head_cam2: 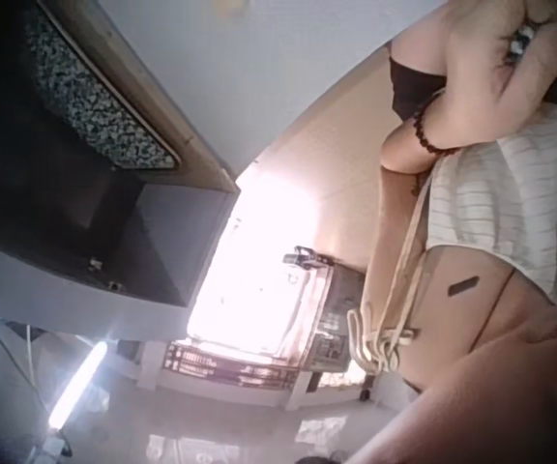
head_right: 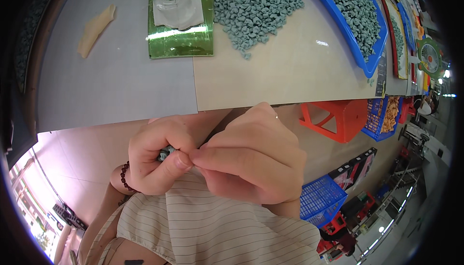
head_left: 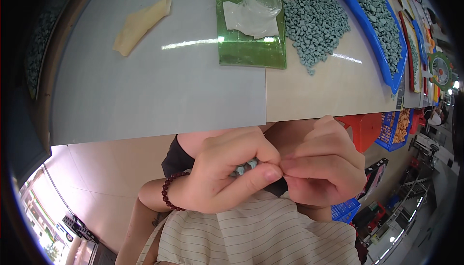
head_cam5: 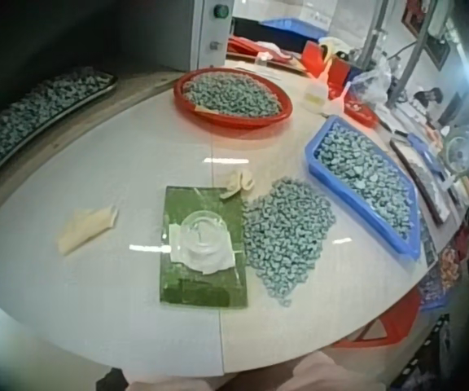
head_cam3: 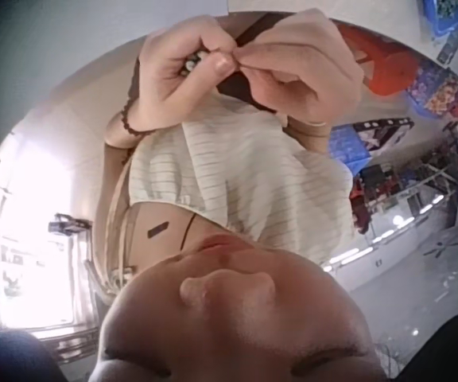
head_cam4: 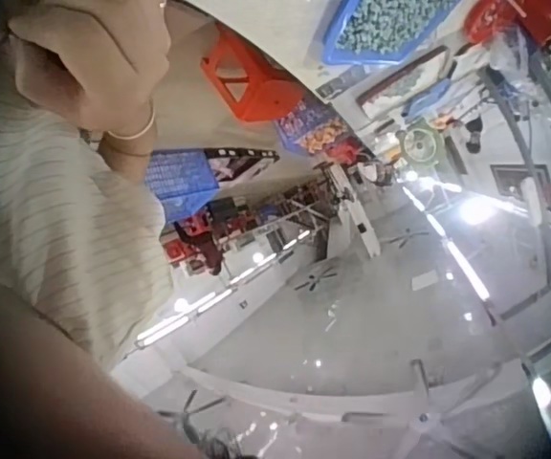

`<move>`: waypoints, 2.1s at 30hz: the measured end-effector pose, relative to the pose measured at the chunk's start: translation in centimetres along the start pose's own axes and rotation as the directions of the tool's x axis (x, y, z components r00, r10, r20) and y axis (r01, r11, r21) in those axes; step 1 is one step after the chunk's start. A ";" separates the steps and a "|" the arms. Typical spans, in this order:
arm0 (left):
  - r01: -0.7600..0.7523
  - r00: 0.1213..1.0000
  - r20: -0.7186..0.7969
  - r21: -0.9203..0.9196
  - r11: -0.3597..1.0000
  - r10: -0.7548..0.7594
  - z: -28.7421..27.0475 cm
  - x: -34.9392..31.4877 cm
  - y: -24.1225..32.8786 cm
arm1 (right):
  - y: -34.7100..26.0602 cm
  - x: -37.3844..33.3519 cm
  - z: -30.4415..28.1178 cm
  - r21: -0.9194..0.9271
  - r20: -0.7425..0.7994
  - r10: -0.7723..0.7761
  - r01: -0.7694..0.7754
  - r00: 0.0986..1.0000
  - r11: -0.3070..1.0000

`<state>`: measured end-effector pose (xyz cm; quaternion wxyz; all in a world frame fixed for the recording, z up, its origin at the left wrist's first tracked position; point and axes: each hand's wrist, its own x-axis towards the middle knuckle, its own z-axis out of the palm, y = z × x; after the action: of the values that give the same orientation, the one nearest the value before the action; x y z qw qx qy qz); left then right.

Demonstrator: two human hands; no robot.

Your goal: The person assembles small parts by picking them up from the table, dipping pieces into an adhesive container, and fitting them together by hand. They also refill the adhesive container using a squeeze bottle.

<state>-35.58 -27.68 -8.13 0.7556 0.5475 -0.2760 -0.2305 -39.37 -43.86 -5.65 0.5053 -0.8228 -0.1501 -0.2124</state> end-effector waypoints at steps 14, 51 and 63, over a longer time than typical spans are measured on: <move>-0.137 0.984 -0.117 -0.025 0.990 0.133 -0.7 -0.1 0.4 | 0.0 1.2 0.7 0.061 0.089 -0.124 0.119 0.988 0.991; -0.020 0.993 -0.118 -0.413 0.911 -0.031 -2.0 -1.1 1.2 | 0.1 3.0 1.0 0.648 0.088 0.384 -0.346 0.919 0.679; -0.246 0.968 -0.059 -0.009 0.969 0.245 -1.3 0.0 0.2 | 0.2 0.2 0.9 0.646 0.034 0.407 -0.331 0.913 0.688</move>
<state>-34.72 -26.69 -8.30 0.7903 0.5095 -0.3178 -0.1217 -38.95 -43.16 -6.05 0.7942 -0.6010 -0.0159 -0.0881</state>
